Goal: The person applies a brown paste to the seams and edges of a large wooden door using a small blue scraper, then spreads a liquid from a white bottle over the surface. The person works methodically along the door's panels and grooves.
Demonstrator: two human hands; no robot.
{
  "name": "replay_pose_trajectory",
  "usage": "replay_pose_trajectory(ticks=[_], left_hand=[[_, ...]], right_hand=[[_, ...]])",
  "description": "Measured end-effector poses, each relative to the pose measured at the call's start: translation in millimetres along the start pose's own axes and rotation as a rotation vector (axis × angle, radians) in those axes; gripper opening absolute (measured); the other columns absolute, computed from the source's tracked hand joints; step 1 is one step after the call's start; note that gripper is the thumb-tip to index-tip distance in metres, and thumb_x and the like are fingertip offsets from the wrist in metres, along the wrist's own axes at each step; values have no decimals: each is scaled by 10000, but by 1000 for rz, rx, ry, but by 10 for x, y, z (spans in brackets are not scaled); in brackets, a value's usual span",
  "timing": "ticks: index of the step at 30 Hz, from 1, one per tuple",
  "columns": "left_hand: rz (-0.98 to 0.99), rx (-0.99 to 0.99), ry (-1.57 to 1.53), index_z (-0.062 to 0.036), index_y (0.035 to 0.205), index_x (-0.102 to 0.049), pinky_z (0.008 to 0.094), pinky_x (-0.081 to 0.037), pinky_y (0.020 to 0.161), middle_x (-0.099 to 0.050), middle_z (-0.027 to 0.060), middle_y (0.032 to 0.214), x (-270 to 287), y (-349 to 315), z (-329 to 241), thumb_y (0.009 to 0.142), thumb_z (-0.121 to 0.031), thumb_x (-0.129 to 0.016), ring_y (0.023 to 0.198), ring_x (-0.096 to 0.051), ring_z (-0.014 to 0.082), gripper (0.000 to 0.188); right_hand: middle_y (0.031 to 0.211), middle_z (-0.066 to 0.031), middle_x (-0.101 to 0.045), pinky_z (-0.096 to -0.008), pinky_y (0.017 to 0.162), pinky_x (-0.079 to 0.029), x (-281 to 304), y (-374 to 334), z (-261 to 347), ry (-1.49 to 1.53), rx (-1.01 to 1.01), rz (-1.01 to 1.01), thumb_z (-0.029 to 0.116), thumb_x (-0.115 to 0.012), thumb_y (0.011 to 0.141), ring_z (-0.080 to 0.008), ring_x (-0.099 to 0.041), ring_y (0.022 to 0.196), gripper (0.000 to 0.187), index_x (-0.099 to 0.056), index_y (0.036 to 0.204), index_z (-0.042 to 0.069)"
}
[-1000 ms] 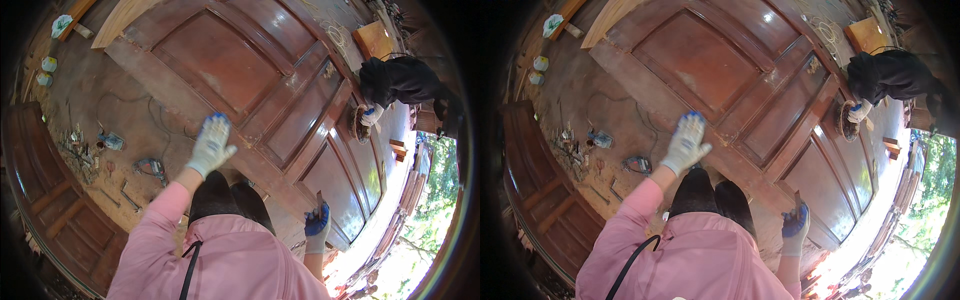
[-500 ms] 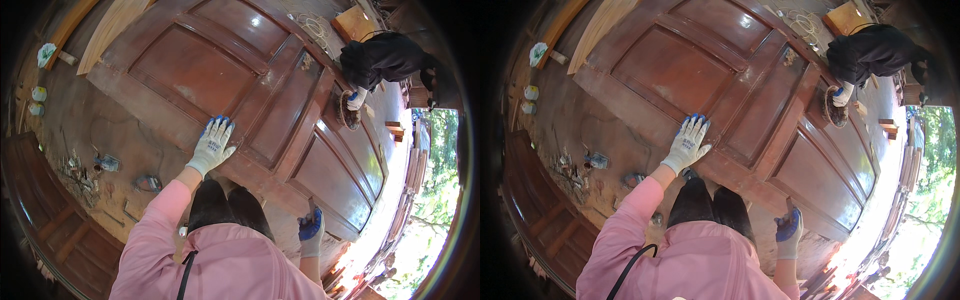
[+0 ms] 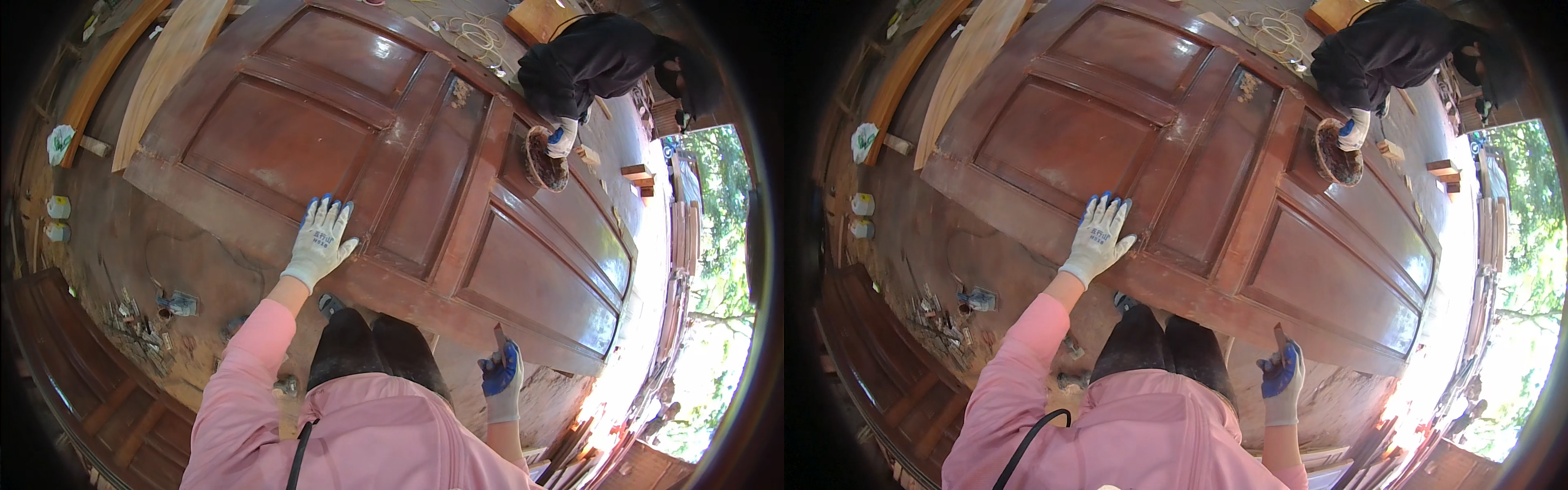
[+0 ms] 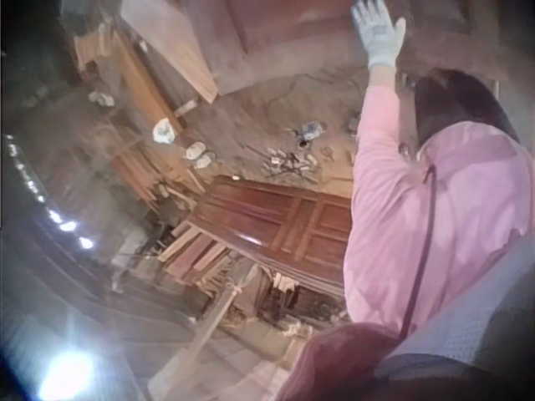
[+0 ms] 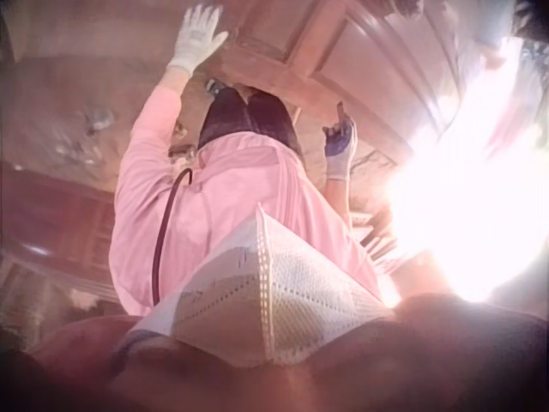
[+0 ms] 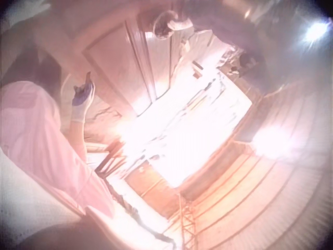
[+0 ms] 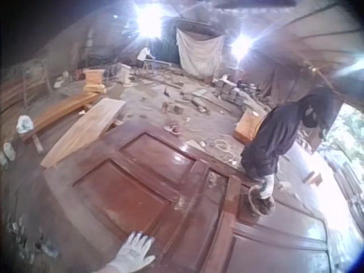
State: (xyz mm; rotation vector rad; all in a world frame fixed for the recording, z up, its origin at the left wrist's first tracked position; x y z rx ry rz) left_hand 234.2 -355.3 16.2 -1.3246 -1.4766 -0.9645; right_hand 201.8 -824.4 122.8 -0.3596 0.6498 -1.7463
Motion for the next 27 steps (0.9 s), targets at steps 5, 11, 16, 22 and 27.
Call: replay_pose_trajectory(ticks=[5,11,16,22,27], left_hand=[[-129,148,-29,-26,1636,-314,553,-149,1302,-356,239,1661,92,-29,214,1035,-450,-557,1573,-246,439,775],[-190,399,11,-6,1640,-290,584,-150,1290,-259,274,1699,44,50,625,1035,-506,-552,1573,-211,478,828],[-53,526,46,32,1645,-239,586,-126,1292,-216,300,1705,-68,251,625,1035,-572,-514,1586,-175,478,901],[106,561,-42,35,1668,-138,633,-21,1280,-109,308,1730,-298,1042,132,968,-730,-496,1602,-56,503,1097],[133,606,-35,9,1682,-56,741,15,1223,-36,307,1736,-397,1295,-76,944,-753,-512,1587,-5,546,1155]], right_hand=[[770,21,-514,-401,677,-536,71,154,-47,12,-23,10,271,-632,1044,-138,-514,668,281,-659,1272,108],[815,-1,-587,-400,697,-553,-254,587,-63,53,-81,132,239,-624,1055,-136,-565,696,264,-656,1278,102],[870,-2,-613,-355,742,-586,-982,1099,-166,62,-143,345,213,-580,1080,-108,-587,764,291,-639,1317,54],[872,2,-608,-380,781,-593,-2001,1460,-268,74,-201,556,222,-582,1085,-115,-592,776,355,-612,1375,20],[870,2,-593,-398,822,-590,-2531,1694,-273,111,-281,647,236,-593,1080,-116,-587,792,375,-605,1384,16]])
Point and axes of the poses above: each hand's wrist, its own y-axis towards the middle knuckle, its own x-axis out of the back of the hand, z = x × y, the point moved 8 cm from there along y, towards the middle knuckle
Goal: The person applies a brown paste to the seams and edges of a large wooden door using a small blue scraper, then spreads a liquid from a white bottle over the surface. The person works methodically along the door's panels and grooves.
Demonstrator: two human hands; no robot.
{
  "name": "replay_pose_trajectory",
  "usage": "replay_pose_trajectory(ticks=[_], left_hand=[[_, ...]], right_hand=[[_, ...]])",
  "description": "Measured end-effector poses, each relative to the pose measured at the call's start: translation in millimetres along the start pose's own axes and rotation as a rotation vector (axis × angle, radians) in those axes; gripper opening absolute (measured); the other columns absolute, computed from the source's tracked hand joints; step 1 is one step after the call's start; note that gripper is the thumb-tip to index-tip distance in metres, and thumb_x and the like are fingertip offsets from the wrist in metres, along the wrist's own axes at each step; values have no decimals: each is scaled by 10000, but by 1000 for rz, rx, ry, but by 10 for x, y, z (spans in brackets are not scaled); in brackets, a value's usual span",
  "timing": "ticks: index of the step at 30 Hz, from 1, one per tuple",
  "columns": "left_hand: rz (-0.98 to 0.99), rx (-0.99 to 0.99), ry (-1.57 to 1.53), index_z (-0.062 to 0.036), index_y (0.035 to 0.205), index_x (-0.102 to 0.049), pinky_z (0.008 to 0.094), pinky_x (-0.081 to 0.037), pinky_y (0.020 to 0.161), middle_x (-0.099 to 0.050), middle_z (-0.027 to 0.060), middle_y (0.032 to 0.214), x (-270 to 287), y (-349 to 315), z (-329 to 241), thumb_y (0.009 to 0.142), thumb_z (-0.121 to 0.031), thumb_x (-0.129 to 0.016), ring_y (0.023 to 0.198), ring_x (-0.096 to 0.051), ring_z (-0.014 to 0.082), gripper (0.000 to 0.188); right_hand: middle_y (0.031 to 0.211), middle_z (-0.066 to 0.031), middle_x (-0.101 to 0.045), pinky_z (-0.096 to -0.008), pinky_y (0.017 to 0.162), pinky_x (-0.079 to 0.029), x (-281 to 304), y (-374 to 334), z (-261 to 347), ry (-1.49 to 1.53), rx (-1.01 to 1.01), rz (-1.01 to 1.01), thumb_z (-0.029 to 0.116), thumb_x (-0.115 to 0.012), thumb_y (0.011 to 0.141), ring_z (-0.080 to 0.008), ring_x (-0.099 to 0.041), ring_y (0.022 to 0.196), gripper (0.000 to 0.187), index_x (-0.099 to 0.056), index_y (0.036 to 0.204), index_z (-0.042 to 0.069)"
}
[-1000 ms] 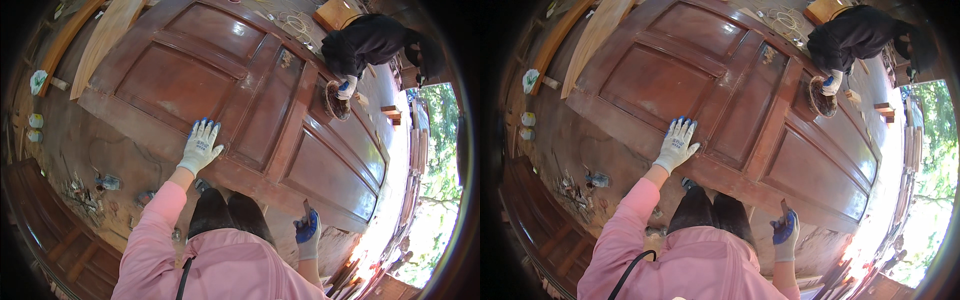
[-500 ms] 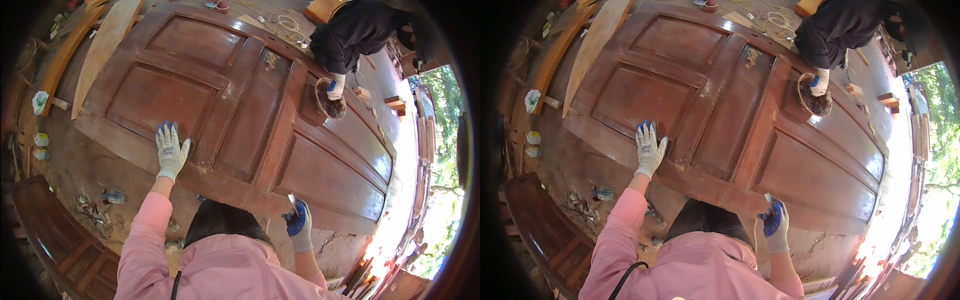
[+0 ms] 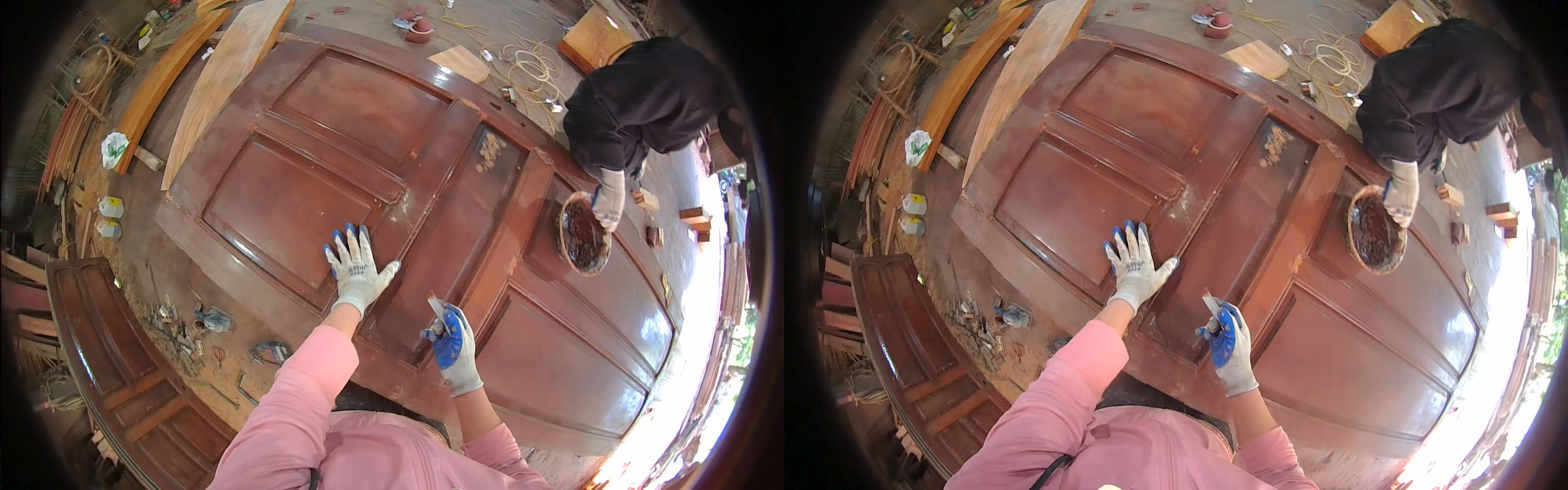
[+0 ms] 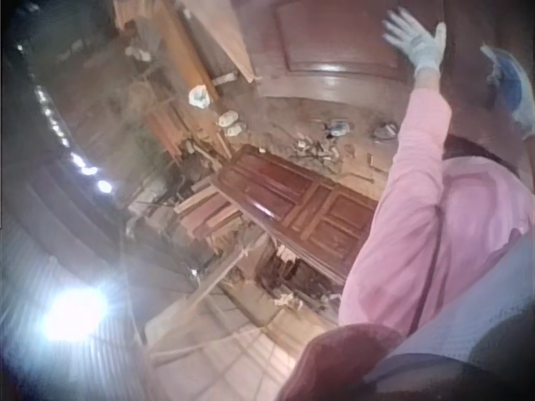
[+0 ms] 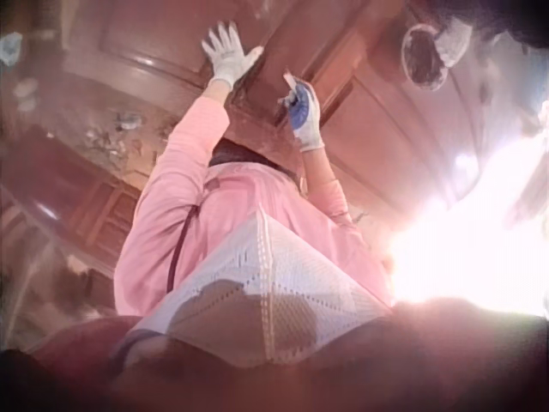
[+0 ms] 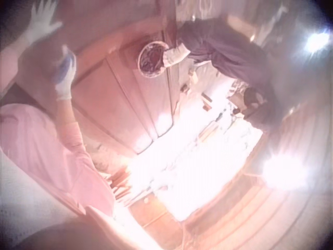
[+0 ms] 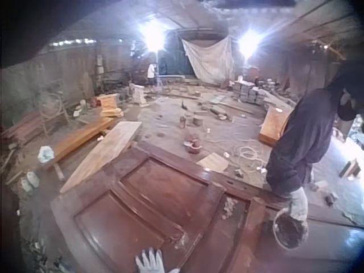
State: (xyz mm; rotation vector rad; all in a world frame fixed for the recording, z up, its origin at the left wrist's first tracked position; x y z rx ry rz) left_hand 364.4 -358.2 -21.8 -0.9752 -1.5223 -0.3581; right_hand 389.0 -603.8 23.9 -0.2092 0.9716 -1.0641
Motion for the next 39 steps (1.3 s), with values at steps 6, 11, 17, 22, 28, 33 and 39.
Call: replay_pose_trajectory(ticks=[6,11,17,22,28,33,39], left_hand=[[229,4,-46,3,1684,-14,750,61,1207,53,312,1737,-39,23,48,943,-774,-482,1576,73,574,1170],[288,-19,-59,-3,1684,1,776,68,1186,66,312,1735,-12,38,29,924,-773,-523,1564,89,597,1203],[398,-29,-95,-45,1698,-5,775,26,1198,49,244,1762,72,32,2,924,-752,-545,1587,46,560,1179],[409,-85,-213,-38,1697,-30,803,35,1178,56,223,1766,47,45,11,982,-661,-530,1578,58,575,1072],[23,-332,-247,-16,1686,-135,637,-36,1284,-145,259,1742,597,477,633,1021,-589,-485,1608,-121,465,945],[-229,-211,-17,-81,1629,-378,669,-118,1266,-331,154,1703,980,981,1862,1012,-522,-533,1561,-297,395,774],[-264,-233,-56,-158,1611,-432,669,-171,1261,-411,76,1664,1139,1075,2068,1014,-526,-530,1535,-352,348,709]], right_hand=[[846,3,-579,-415,816,-589,-334,475,-105,78,-50,32,249,-616,1067,-120,-584,785,374,-613,1377,39],[844,4,-602,-427,798,-594,-490,730,-240,136,-93,-14,250,-625,1062,-130,-599,786,333,-636,1346,76],[831,4,-638,-389,784,-534,-824,843,-288,181,20,-77,251,-620,1065,-134,-597,782,376,-622,1386,55],[779,17,-581,-361,804,-521,-1146,799,-308,246,131,-126,274,-616,1067,-143,-554,741,485,-568,1465,3],[730,52,-466,-334,717,-500,-1513,610,-327,197,204,-292,278,-613,1069,-109,-452,674,425,-632,1404,17],[936,16,-685,-390,754,-550,-1730,646,-669,211,132,-194,264,-612,1068,-128,-534,683,346,-669,1357,82],[1061,-38,-745,-433,802,-583,-2256,929,-1055,231,-16,-162,268,-604,1076,-135,-594,749,291,-667,1311,107]])
Point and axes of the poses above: each hand's wrist, its own y-axis towards the middle knuckle, its own x-axis out of the back of the hand, z = x × y, the point moved 8 cm from there along y, towards the middle knuckle
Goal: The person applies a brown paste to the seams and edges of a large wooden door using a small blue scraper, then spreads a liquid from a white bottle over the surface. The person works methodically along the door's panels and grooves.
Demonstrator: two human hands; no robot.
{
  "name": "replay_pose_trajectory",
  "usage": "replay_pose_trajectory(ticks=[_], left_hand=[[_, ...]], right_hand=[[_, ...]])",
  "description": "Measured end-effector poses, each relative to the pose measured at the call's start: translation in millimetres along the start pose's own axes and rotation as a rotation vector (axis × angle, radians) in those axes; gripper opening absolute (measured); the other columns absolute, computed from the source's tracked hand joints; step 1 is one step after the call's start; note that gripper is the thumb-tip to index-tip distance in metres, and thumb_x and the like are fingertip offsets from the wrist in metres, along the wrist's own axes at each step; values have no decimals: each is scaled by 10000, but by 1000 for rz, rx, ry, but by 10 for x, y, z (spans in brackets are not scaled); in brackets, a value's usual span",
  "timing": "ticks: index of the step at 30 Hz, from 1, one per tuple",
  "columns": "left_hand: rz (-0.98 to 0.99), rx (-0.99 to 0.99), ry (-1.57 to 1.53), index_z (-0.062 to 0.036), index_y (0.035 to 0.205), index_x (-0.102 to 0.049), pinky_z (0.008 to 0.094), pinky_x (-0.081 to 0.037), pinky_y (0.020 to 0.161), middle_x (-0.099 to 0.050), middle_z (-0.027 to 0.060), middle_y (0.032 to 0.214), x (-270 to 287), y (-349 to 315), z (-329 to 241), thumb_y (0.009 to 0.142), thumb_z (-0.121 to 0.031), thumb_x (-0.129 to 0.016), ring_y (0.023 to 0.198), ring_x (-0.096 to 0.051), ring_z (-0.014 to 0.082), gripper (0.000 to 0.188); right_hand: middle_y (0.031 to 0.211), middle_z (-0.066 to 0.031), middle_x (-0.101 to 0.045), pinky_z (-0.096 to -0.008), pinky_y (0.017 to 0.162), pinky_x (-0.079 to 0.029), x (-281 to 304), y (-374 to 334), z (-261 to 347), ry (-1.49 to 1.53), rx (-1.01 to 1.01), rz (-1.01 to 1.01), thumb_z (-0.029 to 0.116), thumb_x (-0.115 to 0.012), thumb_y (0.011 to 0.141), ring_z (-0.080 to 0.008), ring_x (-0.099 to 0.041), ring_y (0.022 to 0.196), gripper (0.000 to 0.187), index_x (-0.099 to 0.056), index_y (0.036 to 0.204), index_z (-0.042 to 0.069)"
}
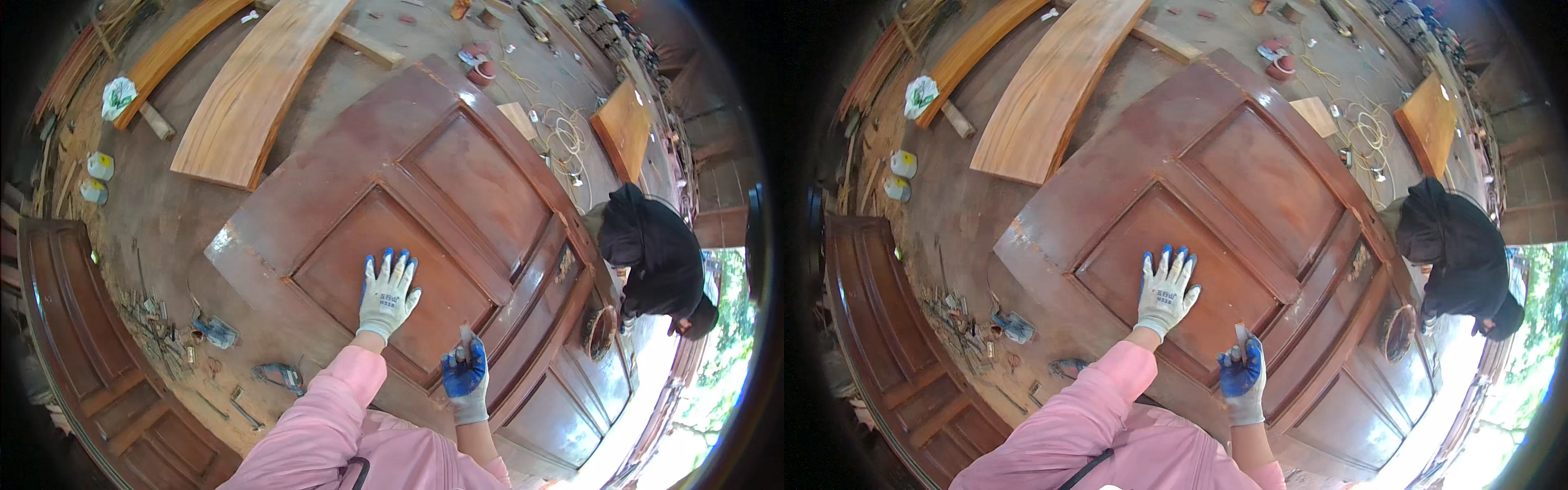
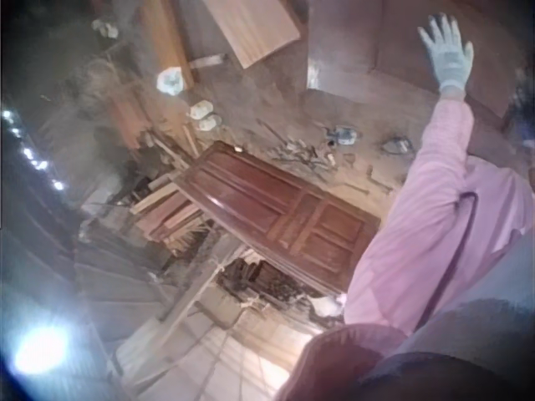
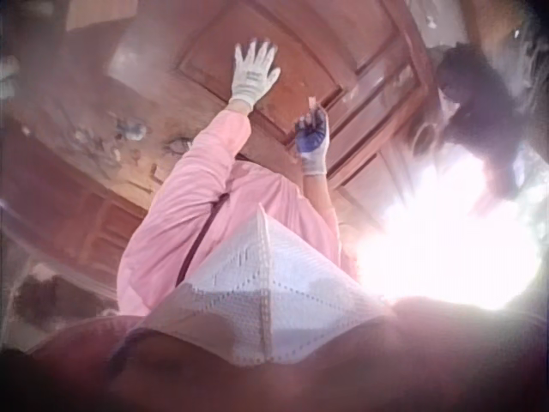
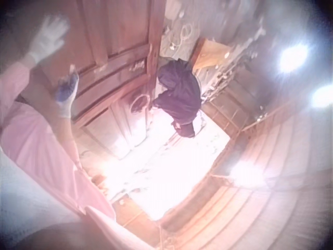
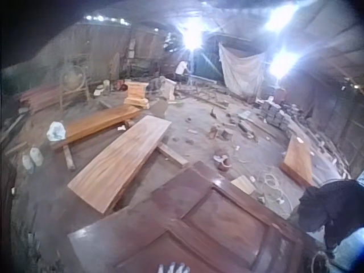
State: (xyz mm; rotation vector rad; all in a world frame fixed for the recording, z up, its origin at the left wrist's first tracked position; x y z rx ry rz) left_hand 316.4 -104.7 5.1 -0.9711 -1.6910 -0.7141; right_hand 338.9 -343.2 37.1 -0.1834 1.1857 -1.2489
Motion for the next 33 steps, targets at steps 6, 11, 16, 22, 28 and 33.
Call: replay_pose_trajectory(ticks=[6,11,16,22,28,33], left_hand=[[36,19,-104,-166,1616,-424,652,-167,1267,-378,66,1690,-48,17,8,1022,-513,-534,1555,-325,336,697],[82,41,-153,-176,1619,-414,632,-152,1279,-358,55,1703,-61,-35,32,1034,-492,-525,1564,-310,312,674],[6,42,-157,-182,1580,-471,626,-189,1268,-402,49,1675,1,-95,133,1047,-466,-518,1548,-345,307,606],[43,4,-90,-177,1447,-583,614,-301,1177,-521,70,1519,310,118,9,955,-411,-620,1406,-442,315,546],[-118,-19,29,-162,1517,-531,647,-219,1239,-476,84,1595,134,103,-40,1006,-400,-556,1482,-400,341,564],[-82,-54,161,-152,1589,-460,646,-176,1264,-405,88,1669,-130,26,-88,1046,-428,-493,1540,-339,358,610]], right_hand=[[823,7,-595,-403,802,-565,-625,218,-156,-156,-53,91,291,-620,1066,-143,-567,767,357,-645,1363,95],[838,12,-604,-397,803,-563,-879,246,-277,-222,-144,171,281,-626,1059,-145,-544,751,336,-658,1359,133],[940,-13,-688,-423,799,-561,-840,129,-336,-277,-110,41,272,-595,1073,-176,-588,777,281,-693,1304,146],[1465,-86,-643,-445,835,-573,-492,-76,-74,-227,-75,14,236,-607,1064,-166,-593,793,326,-651,1363,116],[936,-25,-683,-445,825,-547,175,-510,565,-34,100,58,225,-621,1053,-197,-613,783,355,-636,1373,70],[780,-10,-594,-436,792,-542,1398,-1021,1381,9,329,4,256,-634,1049,-201,-613,744,371,-633,1380,89]])
Point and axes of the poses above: each hand's wrist, its own y-axis towards the middle knuckle, its own x-axis out of the back of the hand, z = x × y, the point moved 8 cm from there along y, towards the middle knuckle
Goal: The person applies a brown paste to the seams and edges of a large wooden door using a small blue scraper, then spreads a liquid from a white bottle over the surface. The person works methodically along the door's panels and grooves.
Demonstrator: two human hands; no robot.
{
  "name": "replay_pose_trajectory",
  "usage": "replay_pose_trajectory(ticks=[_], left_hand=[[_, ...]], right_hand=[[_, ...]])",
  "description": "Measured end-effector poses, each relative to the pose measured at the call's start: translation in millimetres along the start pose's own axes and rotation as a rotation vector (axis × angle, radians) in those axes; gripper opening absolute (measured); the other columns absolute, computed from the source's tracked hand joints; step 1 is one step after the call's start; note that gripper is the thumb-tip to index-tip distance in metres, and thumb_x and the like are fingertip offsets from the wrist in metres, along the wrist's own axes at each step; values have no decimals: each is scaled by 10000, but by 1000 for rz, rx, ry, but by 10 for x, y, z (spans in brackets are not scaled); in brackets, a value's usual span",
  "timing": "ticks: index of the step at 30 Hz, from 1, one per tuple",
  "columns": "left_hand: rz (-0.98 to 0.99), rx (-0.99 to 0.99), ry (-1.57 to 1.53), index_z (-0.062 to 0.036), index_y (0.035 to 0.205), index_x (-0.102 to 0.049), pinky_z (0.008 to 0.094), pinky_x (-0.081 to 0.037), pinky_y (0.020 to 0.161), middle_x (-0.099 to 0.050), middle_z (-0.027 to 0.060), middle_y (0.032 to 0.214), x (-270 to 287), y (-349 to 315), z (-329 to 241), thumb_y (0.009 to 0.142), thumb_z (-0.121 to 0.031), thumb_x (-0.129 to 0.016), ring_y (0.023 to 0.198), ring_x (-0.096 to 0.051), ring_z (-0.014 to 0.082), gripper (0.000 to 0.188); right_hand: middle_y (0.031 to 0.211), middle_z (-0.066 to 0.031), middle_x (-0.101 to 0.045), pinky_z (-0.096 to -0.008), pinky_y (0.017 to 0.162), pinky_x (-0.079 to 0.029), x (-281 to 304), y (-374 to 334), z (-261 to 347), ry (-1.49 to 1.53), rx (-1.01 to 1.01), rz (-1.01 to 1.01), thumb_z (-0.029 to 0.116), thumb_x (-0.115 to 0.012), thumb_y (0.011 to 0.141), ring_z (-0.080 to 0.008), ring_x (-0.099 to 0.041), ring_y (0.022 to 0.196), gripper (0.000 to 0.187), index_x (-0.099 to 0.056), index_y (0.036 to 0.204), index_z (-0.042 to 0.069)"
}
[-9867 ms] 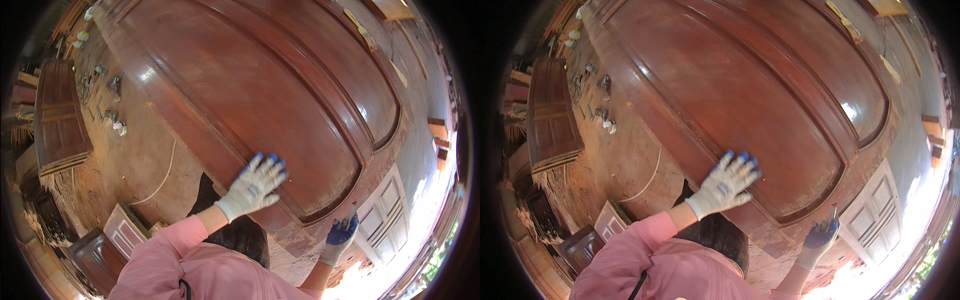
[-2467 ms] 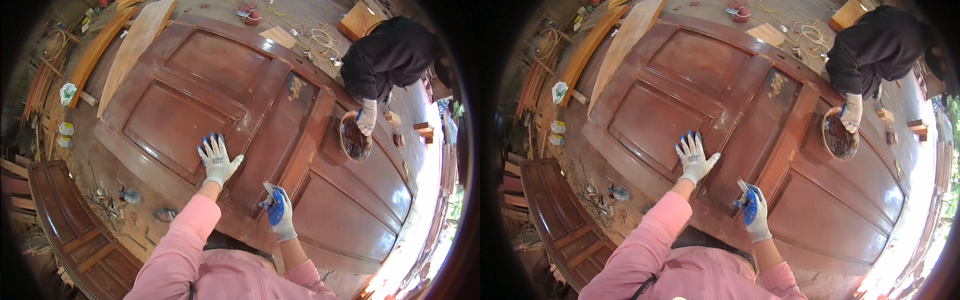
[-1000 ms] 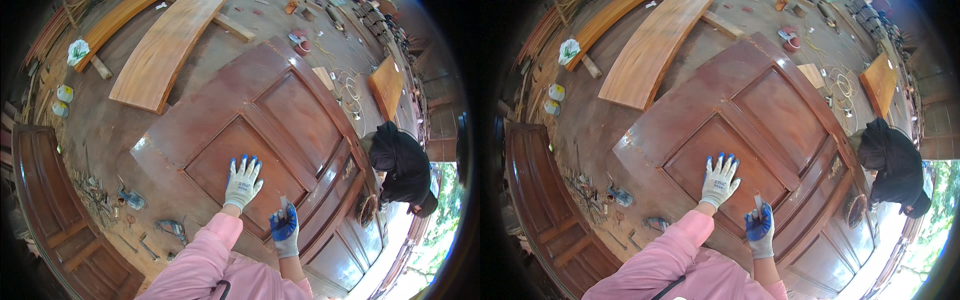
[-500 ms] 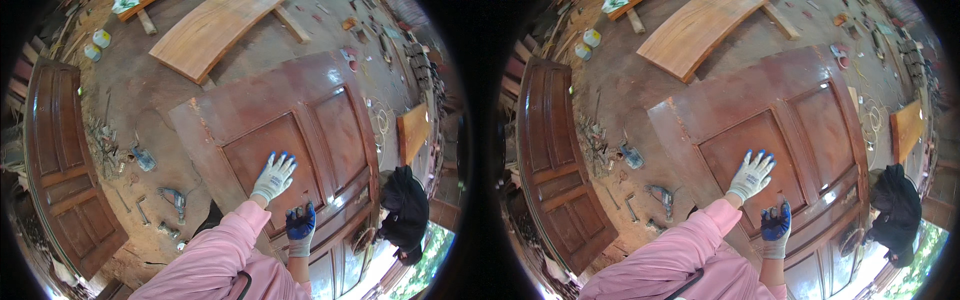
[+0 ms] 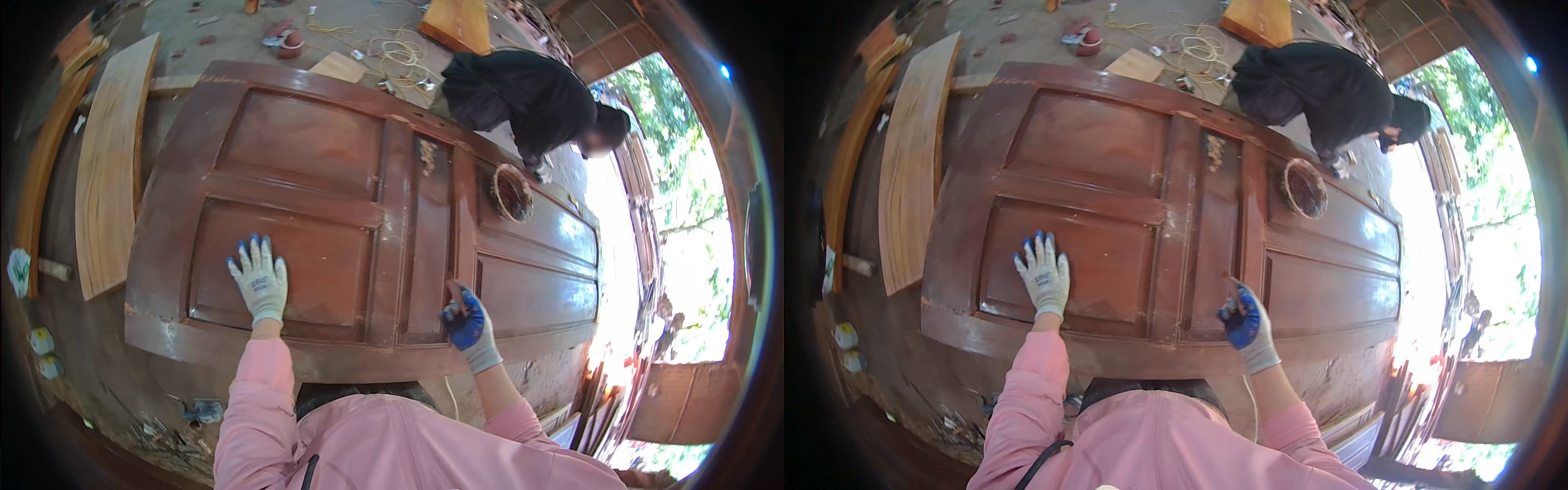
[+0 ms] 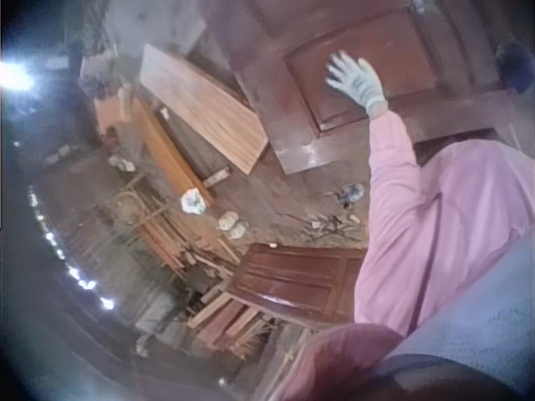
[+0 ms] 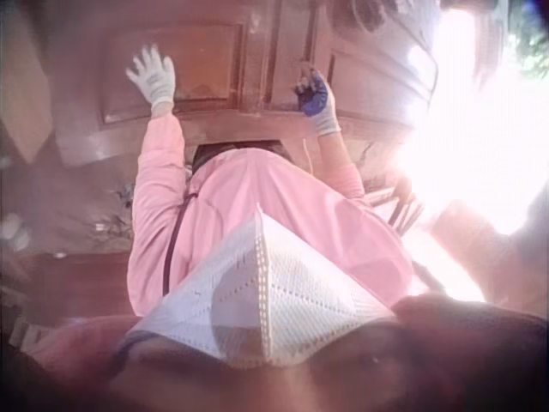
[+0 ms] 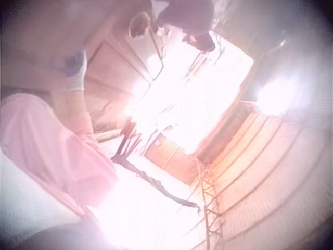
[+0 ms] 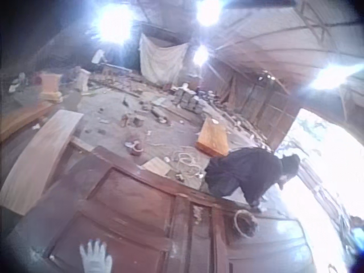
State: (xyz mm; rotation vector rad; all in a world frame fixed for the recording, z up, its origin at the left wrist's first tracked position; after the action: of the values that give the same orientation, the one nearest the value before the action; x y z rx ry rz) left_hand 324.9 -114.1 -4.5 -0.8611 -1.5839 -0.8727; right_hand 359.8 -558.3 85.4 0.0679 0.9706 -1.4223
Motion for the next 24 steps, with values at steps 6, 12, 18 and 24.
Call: replay_pose_trajectory(ticks=[6,12,18,24], left_hand=[[188,78,115,-118,1674,-281,668,-140,1260,-244,152,1740,-204,-177,-64,1082,-515,-427,1586,-228,419,728],[532,238,-16,-111,1710,-99,737,-26,1226,-37,211,1770,-459,-681,-910,1059,-680,-336,1606,-13,508,897],[686,335,-25,-132,1708,50,758,43,1201,146,206,1760,-551,-666,-913,1034,-737,-325,1587,132,531,980],[696,358,55,-151,1709,57,763,-8,1204,126,195,1765,-643,-673,-835,1013,-739,-394,1587,114,536,1016]], right_hand=[[780,3,-572,-402,726,-529,1011,-63,1046,-179,211,-316,285,-639,1048,-173,-583,712,351,-640,1347,102],[796,12,-588,-422,759,-555,1430,579,1704,-141,232,-231,301,-652,1045,-170,-586,710,292,-659,1276,123],[802,18,-595,-381,747,-560,1481,1222,2104,-70,157,-153,322,-594,1078,-166,-594,714,377,-669,1360,84],[813,6,-578,-370,714,-580,1657,1736,2473,-191,257,-165,311,-597,1076,-146,-606,712,330,-708,1271,69]])
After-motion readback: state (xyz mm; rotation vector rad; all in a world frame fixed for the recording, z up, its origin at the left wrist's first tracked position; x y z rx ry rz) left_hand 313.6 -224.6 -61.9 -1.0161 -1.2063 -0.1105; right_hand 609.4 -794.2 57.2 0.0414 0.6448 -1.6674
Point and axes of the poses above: each hand's wrist, its own y-axis towards the middle knuckle, its own x-axis out of the back of the hand, z = x × y, the point moved 8 cm from there along y, towards the middle knuckle
